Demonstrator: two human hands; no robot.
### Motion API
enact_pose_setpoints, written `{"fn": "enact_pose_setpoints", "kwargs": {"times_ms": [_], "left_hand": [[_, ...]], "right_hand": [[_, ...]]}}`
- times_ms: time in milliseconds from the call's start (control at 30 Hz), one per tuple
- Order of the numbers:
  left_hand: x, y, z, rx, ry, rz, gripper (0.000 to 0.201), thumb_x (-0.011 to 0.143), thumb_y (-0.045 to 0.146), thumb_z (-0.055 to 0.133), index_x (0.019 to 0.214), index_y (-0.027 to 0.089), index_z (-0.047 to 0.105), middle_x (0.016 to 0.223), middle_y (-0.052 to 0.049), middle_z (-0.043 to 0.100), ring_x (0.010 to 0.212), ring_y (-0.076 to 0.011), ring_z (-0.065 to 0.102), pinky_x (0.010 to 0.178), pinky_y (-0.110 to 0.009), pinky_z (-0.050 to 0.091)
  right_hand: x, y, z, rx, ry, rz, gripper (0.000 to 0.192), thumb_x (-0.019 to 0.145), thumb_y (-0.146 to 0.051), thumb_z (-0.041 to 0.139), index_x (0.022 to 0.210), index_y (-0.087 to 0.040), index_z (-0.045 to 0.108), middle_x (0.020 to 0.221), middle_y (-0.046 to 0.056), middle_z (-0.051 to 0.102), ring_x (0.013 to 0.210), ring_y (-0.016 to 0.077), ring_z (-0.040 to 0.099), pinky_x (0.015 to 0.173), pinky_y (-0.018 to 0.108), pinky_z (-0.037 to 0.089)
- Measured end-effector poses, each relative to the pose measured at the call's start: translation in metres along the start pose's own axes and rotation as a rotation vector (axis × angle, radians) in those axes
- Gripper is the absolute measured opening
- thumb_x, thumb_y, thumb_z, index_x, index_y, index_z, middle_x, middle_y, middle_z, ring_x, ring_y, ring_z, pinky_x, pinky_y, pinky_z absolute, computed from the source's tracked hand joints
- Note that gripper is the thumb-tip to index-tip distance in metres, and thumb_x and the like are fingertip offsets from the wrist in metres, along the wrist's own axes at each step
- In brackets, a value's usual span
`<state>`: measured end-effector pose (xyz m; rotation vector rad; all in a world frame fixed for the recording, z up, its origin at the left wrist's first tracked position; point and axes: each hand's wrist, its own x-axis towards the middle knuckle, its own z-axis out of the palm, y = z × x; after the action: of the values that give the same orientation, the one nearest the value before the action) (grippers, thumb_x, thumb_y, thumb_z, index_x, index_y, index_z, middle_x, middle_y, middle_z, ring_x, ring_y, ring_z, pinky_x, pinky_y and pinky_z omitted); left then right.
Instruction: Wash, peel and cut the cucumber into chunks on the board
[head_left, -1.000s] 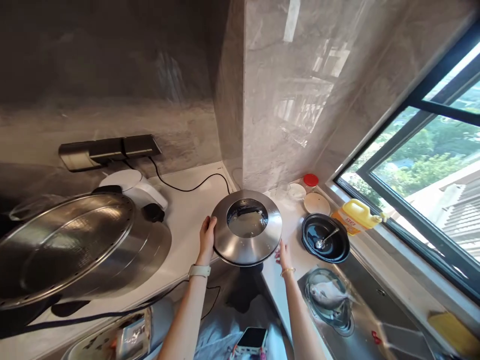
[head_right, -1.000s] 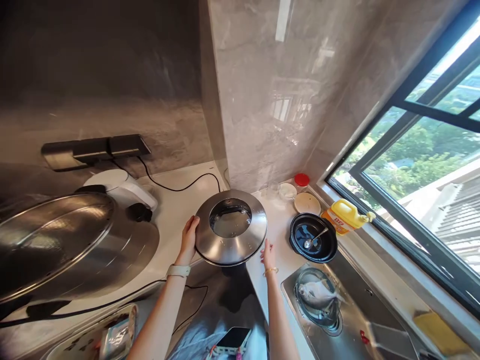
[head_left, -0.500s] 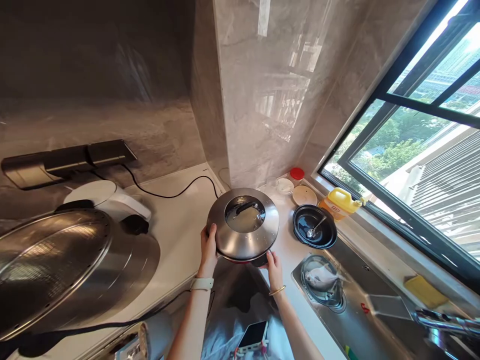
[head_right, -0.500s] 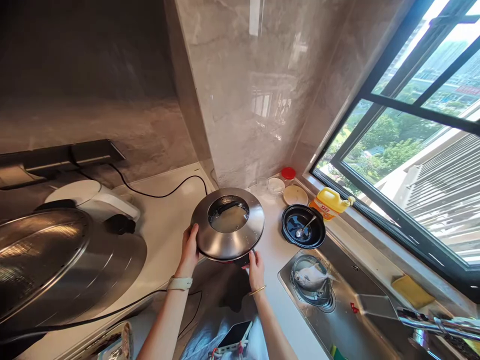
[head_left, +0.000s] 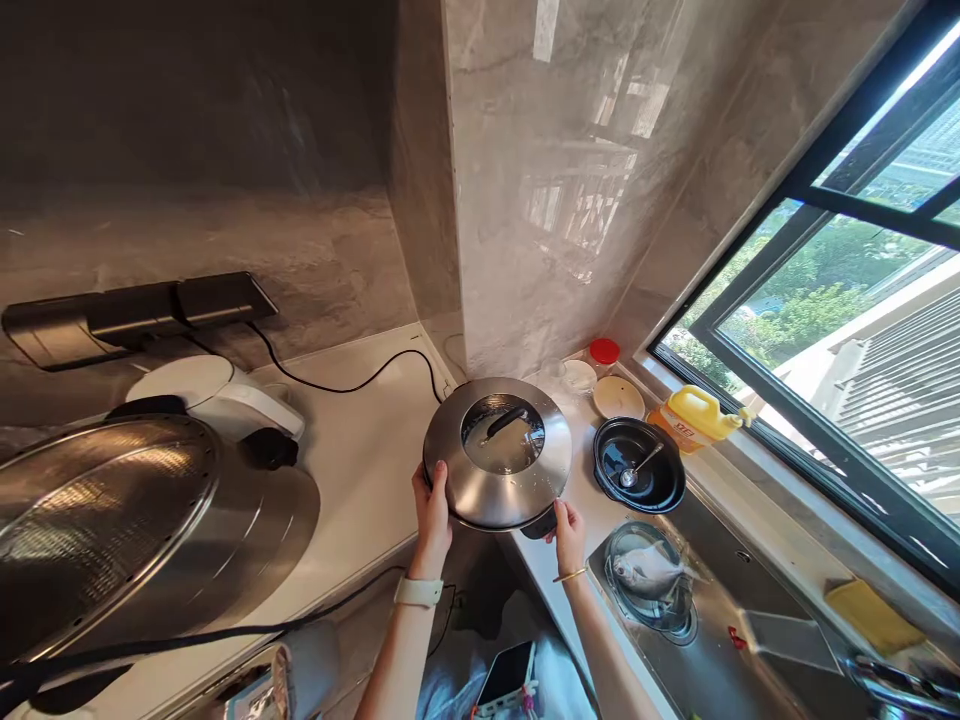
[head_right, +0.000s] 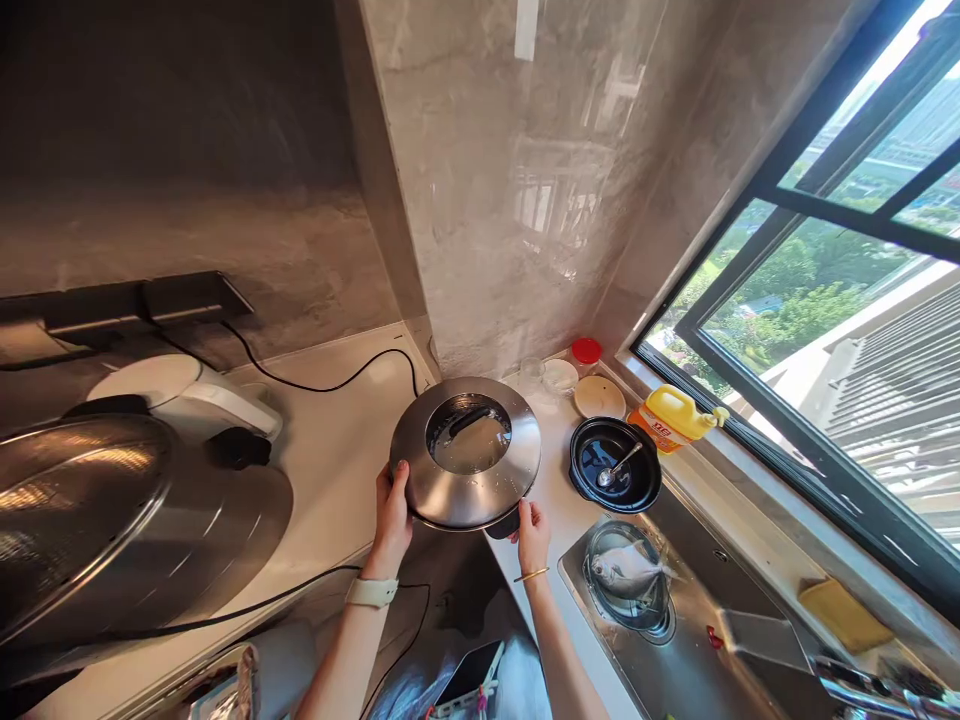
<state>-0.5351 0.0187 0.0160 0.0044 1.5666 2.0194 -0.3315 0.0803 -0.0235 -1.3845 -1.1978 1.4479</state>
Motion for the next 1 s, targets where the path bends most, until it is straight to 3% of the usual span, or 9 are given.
{"fn": "enact_pose_setpoints", "kwargs": {"times_ms": [167, 533, 800, 1000], "left_hand": [[-0.005, 0.005, 0.002, -0.05, 0.02, -0.075, 0.054, 0.074, 0.05, 0.068, 0.117, 0.021, 0.05, 0.123, -0.009, 0.057, 0.114, -0.0234, 0.054, 0.102, -0.042, 0.041], [-0.005, 0.004, 0.002, -0.022, 0.049, -0.059, 0.053, 0.075, 0.05, 0.068, 0.118, 0.022, 0.053, 0.126, -0.008, 0.056, 0.115, -0.0221, 0.054, 0.1, -0.038, 0.043], [0.005, 0.007, -0.008, 0.074, -0.037, -0.048, 0.053, 0.077, 0.05, 0.067, 0.119, 0.021, 0.052, 0.126, -0.008, 0.056, 0.12, -0.0217, 0.051, 0.103, -0.036, 0.041], [-0.001, -0.001, 0.004, 0.077, -0.043, -0.016, 0.055, 0.077, 0.048, 0.067, 0.122, 0.022, 0.048, 0.134, -0.009, 0.05, 0.126, -0.0231, 0.046, 0.108, -0.038, 0.036]], "right_hand": [[-0.001, 0.001, 0.001, -0.033, 0.035, 0.011, 0.054, 0.07, -0.07, 0.055, 0.056, -0.019, 0.049, 0.043, -0.005, 0.045, 0.033, 0.0099, 0.043, 0.033, 0.022, 0.034], [-0.003, 0.001, 0.002, -0.059, 0.065, 0.04, 0.057, 0.068, -0.075, 0.054, 0.055, -0.02, 0.046, 0.042, -0.006, 0.042, 0.03, 0.0094, 0.042, 0.031, 0.021, 0.032], [-0.011, 0.0, 0.003, -0.037, 0.055, 0.029, 0.056, 0.071, -0.075, 0.053, 0.059, -0.02, 0.049, 0.042, -0.006, 0.043, 0.033, 0.0104, 0.044, 0.033, 0.022, 0.033], [0.006, -0.002, -0.007, -0.075, 0.1, -0.002, 0.056, 0.073, -0.074, 0.052, 0.058, -0.02, 0.047, 0.04, -0.007, 0.041, 0.032, 0.0097, 0.04, 0.034, 0.022, 0.031]]}}
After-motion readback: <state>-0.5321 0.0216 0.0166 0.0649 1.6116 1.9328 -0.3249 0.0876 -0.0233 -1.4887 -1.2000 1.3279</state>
